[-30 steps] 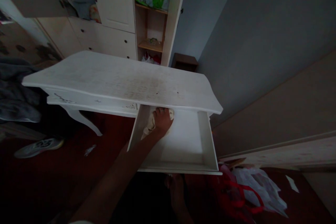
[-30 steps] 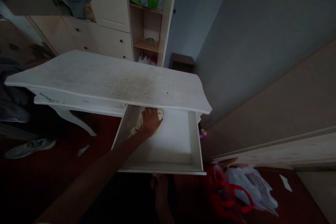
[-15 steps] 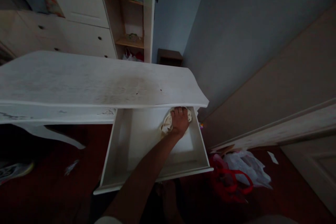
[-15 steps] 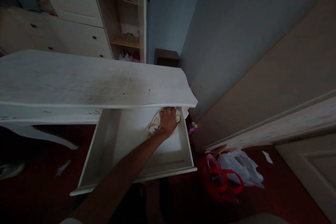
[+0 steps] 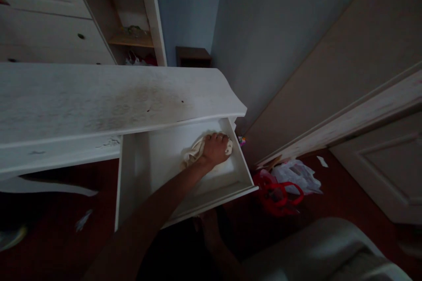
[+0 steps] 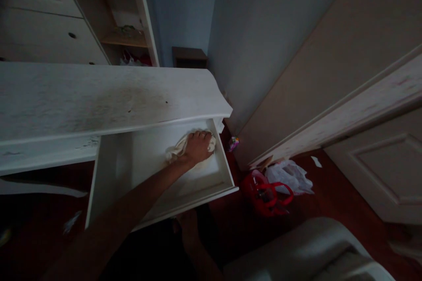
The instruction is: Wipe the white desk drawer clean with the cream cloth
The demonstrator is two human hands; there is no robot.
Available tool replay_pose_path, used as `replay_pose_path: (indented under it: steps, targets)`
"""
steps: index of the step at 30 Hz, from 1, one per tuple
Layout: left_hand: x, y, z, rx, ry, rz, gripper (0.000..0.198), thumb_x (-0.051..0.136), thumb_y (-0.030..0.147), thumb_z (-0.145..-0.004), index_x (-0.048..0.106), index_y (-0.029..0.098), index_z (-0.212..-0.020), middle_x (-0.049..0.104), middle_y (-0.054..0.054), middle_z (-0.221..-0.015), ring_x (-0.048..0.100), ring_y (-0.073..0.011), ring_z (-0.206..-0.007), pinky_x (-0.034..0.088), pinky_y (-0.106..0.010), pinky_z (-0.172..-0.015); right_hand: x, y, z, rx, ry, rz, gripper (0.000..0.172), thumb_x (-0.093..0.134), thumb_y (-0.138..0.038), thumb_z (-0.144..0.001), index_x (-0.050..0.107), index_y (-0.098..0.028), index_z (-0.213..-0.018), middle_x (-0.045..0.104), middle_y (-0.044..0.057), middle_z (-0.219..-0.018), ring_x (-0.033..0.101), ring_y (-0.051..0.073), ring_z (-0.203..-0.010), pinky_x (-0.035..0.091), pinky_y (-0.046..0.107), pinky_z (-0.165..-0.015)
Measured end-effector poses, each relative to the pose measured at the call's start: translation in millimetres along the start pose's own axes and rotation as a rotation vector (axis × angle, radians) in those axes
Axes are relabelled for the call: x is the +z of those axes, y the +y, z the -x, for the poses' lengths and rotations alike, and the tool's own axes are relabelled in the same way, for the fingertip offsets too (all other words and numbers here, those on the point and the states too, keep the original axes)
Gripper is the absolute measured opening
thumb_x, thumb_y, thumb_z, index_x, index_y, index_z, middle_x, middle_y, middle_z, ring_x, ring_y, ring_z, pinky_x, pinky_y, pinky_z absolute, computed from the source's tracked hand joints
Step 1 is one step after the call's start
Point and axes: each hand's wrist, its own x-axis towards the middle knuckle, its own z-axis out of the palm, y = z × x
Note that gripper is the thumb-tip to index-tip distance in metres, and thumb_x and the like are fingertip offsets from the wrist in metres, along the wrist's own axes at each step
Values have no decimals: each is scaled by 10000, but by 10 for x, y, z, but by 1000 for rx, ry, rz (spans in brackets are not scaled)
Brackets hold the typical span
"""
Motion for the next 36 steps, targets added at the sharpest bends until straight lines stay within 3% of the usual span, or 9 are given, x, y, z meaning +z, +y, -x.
replay_pose_path:
  steps: [7, 14, 19, 24, 29, 36]
  targets:
    - [23, 222, 541, 346, -190, 28, 290, 616, 403, -827, 693, 216, -1034, 638, -101, -1171, 509, -305, -1114, 385, -459, -894, -20, -104, -2, -47, -62, -27, 638, 472, -795, -743, 408, -224, -467, 383, -28, -419, 362, 102, -403, 307, 254, -428]
    - [-119, 277, 498, 551, -366, 56, 161, 654, 269, -768, 744, 230, -896, 668, -81, -1108, 546, -284, -1074, 398, -429, -887, -43, -106, 18, -84, -78, -45, 650, 443, -769, -794, 427, -212, -458, 366, -31, -407, 343, 94, -393, 265, 255, -437]
    - [-178, 282, 469, 598, -433, 74, 231, 674, 232, -736, 739, 254, -957, 669, -66, -1136, 554, -274, -1074, 402, -419, -895, -39, -104, 21, -101, -64, -29, 655, 433, -757, -810, 419, -213, -446, 361, -33, -395, 355, 93, -389, 280, 254, -448]
    - [-148, 327, 496, 616, -454, 40, 155, 626, 241, -815, 755, 233, -899, 651, -101, -1161, 521, -292, -1110, 391, -456, -915, -42, -95, 16, -107, -44, 15, 610, 456, -727, -805, 432, -220, -466, 398, -22, -421, 393, 107, -408, 323, 252, -438]
    - [-90, 332, 527, 646, -471, 21, 223, 547, 229, -881, 755, 222, -962, 588, -130, -1301, 475, -312, -1192, 361, -504, -970, -48, -75, 14, -101, -52, 8, 601, 464, -721, -810, 433, -221, -477, 394, -25, -416, 386, 105, -401, 323, 245, -421]
    - [-58, 492, 512, 586, -515, -146, 234, 549, 261, -899, 762, 201, -974, 580, -135, -1322, 490, -343, -1130, 408, -554, -895, -48, -157, 5, -93, -57, -27, 666, 464, -807, -759, 464, -215, -453, 401, -20, -382, 407, 110, -376, 351, 250, -425]
